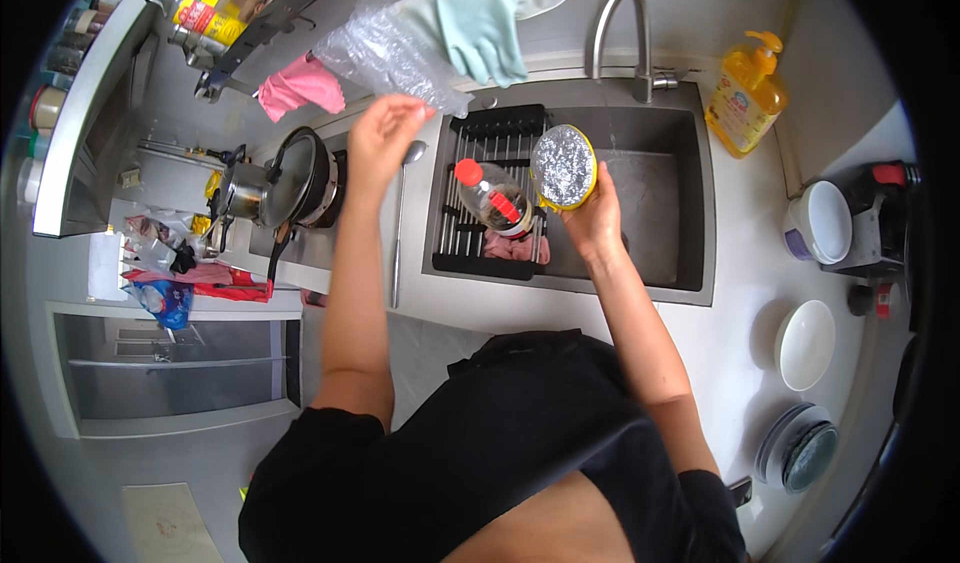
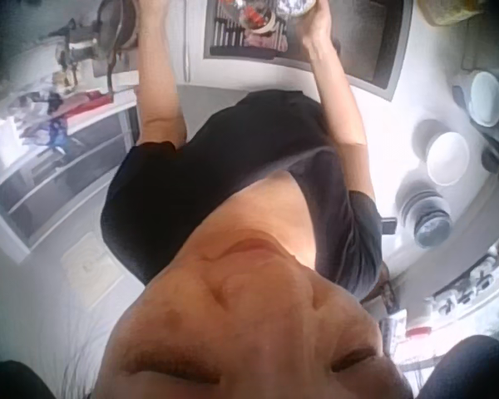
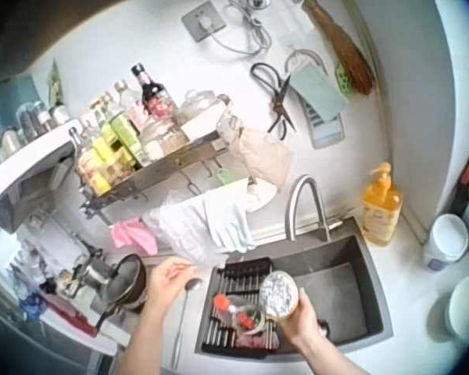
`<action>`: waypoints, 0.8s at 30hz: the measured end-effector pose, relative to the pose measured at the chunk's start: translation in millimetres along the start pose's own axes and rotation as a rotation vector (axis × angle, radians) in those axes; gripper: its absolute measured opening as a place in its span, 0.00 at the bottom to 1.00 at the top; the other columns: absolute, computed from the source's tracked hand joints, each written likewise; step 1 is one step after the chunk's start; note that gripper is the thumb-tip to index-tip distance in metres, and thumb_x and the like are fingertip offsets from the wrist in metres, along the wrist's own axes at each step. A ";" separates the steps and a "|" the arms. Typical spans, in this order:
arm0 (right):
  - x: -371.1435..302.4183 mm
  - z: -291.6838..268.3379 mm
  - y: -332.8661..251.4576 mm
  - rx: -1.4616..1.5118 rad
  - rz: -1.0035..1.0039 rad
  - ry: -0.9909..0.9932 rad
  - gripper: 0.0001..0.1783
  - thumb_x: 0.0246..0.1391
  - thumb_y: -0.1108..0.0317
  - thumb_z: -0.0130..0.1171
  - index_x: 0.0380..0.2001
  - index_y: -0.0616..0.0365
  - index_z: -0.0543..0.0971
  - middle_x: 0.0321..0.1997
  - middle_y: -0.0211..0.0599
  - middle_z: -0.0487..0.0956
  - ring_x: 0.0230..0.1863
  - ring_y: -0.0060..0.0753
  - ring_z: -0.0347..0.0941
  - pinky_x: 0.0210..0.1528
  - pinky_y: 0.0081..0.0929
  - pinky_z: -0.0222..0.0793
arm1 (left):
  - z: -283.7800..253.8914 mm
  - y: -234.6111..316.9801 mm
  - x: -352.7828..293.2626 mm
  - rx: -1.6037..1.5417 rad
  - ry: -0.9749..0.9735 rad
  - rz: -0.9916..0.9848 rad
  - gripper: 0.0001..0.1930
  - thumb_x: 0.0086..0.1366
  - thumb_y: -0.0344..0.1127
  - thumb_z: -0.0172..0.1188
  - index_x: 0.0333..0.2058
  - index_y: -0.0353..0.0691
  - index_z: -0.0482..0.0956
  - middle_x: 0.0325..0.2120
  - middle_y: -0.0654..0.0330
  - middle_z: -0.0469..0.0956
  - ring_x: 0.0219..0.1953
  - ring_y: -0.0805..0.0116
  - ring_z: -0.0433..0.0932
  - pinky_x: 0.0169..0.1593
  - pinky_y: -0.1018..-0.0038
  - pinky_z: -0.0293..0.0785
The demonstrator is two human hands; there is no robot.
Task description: The person washes several plastic bottles with red caps using a yellow sponge and dish soap at a kitchen sink. They rinse the bottles under running water and place them on a drying rack. The person also wipes the countertop with a pink cloth and washes their hands.
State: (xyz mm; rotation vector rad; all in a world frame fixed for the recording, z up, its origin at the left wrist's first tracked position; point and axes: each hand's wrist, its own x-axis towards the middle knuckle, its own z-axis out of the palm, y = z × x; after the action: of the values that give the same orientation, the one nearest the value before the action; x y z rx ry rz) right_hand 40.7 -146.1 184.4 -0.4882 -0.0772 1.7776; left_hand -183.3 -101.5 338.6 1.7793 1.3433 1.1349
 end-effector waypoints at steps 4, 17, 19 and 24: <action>26.7 -12.0 55.3 -0.500 -0.345 -0.204 0.26 0.65 0.54 0.30 0.61 0.54 0.61 0.62 0.37 0.64 0.63 0.38 0.57 0.66 0.36 0.49 | 15.4 -134.1 -42.8 0.086 -0.078 -0.125 0.39 0.51 0.36 0.70 0.60 0.39 0.59 0.54 0.50 0.67 0.57 0.64 0.66 0.60 0.70 0.59; 69.3 -6.5 113.3 -1.236 -0.580 -0.160 0.23 0.62 0.56 0.39 0.49 0.62 0.71 0.49 0.51 0.72 0.52 0.49 0.67 0.56 0.34 0.59 | 69.8 -137.9 -55.1 -0.120 0.061 -0.258 0.22 0.60 0.40 0.58 0.50 0.35 0.74 0.47 0.52 0.76 0.46 0.69 0.75 0.52 0.75 0.68; 102.4 -24.3 103.1 -1.019 -0.118 -0.168 0.25 0.61 0.56 0.36 0.48 0.63 0.72 0.48 0.46 0.75 0.49 0.41 0.69 0.54 0.31 0.61 | 73.1 -139.2 -54.2 -0.140 0.051 -0.245 0.23 0.60 0.40 0.57 0.51 0.36 0.73 0.50 0.52 0.74 0.50 0.67 0.73 0.55 0.74 0.65; 109.3 -71.5 118.5 -0.826 -0.016 -0.051 0.25 0.61 0.57 0.33 0.49 0.63 0.72 0.48 0.39 0.75 0.49 0.31 0.70 0.54 0.26 0.62 | 77.6 -145.2 -58.7 -0.048 -0.027 -0.123 0.24 0.63 0.40 0.49 0.57 0.38 0.68 0.53 0.56 0.70 0.43 0.76 0.69 0.52 0.78 0.63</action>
State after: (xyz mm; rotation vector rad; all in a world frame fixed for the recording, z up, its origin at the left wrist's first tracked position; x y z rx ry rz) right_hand -61.5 -89.6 52.2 -1.0184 -0.8700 1.6891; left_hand -180.4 -115.7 164.4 1.6482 1.3784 1.0643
